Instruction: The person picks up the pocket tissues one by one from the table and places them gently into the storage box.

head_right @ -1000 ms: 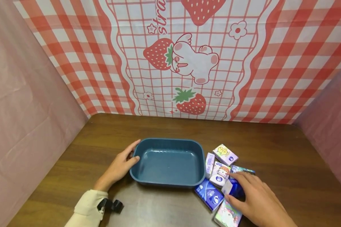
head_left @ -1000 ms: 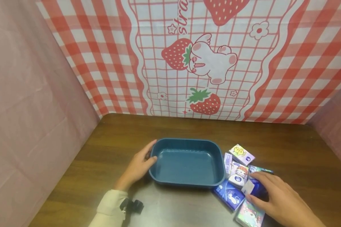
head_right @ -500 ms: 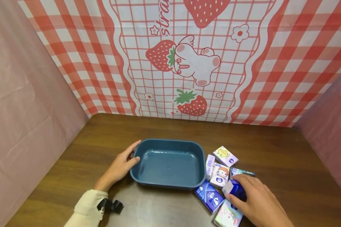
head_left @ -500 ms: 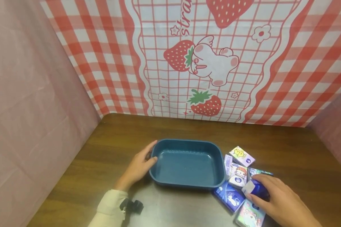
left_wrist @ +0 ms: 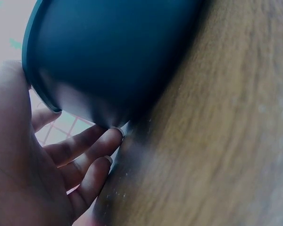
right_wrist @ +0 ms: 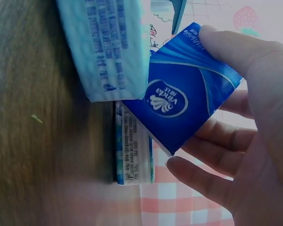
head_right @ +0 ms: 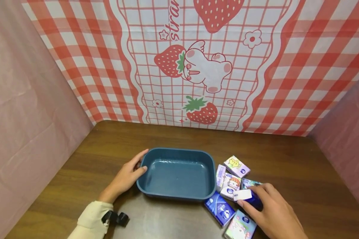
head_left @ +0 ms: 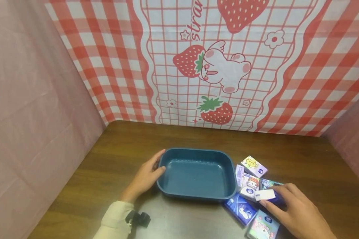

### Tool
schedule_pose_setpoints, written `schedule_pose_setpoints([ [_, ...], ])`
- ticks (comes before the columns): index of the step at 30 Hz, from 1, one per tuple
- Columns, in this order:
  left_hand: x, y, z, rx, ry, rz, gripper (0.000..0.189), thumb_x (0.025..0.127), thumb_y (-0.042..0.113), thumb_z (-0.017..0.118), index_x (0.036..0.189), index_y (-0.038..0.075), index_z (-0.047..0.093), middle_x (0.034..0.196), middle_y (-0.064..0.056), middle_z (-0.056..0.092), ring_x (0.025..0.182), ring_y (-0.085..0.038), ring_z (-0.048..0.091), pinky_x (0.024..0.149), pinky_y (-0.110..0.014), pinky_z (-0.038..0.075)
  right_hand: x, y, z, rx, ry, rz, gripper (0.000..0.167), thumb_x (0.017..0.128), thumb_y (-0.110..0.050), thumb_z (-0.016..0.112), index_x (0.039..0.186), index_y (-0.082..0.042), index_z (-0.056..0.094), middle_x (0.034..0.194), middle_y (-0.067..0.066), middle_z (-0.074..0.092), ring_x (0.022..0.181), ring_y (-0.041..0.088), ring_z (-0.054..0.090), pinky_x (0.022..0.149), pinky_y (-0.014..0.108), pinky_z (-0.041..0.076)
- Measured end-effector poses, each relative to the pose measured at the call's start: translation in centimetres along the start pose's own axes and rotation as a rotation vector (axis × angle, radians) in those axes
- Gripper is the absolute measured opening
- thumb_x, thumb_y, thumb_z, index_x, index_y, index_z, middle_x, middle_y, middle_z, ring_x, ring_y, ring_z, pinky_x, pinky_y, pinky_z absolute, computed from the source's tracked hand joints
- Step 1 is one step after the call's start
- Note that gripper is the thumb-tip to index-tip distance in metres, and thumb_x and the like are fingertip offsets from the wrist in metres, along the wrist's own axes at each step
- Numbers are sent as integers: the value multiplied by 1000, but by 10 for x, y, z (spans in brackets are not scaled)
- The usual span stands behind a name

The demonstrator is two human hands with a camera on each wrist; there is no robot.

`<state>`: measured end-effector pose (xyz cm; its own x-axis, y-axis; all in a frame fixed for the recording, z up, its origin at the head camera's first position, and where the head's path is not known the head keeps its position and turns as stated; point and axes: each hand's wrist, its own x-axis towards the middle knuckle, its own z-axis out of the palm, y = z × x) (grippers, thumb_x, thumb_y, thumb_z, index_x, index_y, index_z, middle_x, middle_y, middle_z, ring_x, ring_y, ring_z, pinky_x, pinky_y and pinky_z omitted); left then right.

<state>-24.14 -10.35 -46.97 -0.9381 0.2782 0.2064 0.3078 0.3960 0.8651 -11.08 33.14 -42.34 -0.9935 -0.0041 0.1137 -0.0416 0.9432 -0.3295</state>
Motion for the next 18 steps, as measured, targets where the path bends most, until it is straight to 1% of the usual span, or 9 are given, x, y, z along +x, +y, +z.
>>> schedule_pose_setpoints([
  [3,-1,1,0,17,7,-3,62,95,14,65,153,21,45,136,-11,61,116,-26,62,97,-48,52,1,-1,-3,-6,13,-5,70,81,-61,75,119,-2,67,105,9,60,85,24,58,74,56,55],
  [4,-1,1,0,18,6,-4,61,95,14,65,152,22,45,136,-11,61,117,-26,62,97,-48,51,1,-1,-3,-3,10,-2,72,82,-62,74,121,-2,66,105,10,61,86,25,59,74,56,55],
  [6,-1,1,1,15,2,-7,62,95,14,65,153,21,45,137,-12,60,117,-26,62,97,-48,51,0,-1,-3,-1,5,4,73,83,-62,73,124,-2,64,108,13,63,89,31,62,75,58,55],
  [9,-1,1,1,-4,-2,-7,61,95,12,65,153,19,44,138,-13,59,118,-27,61,98,-48,51,0,0,-4,11,9,7,73,85,-60,72,128,-1,60,114,21,64,100,43,63,79,63,52],
  [10,-1,0,1,-8,-2,-7,61,95,11,65,152,19,44,138,-14,59,118,-28,62,97,-49,51,0,0,-4,14,21,6,72,85,-58,72,128,-1,60,116,23,64,104,46,61,80,66,51],
  [12,0,-1,1,-12,0,-6,61,95,10,65,152,19,45,138,-14,59,119,-29,61,98,-50,51,-2,0,-3,24,59,-7,66,86,-54,74,126,-3,61,117,24,64,106,49,61,80,67,49],
  [18,0,0,1,13,2,-16,62,95,10,65,153,20,44,139,-14,58,119,-29,61,97,-49,52,-5,2,-1,38,171,-47,54,84,-45,80,117,-5,64,112,21,67,99,46,63,76,67,49],
])
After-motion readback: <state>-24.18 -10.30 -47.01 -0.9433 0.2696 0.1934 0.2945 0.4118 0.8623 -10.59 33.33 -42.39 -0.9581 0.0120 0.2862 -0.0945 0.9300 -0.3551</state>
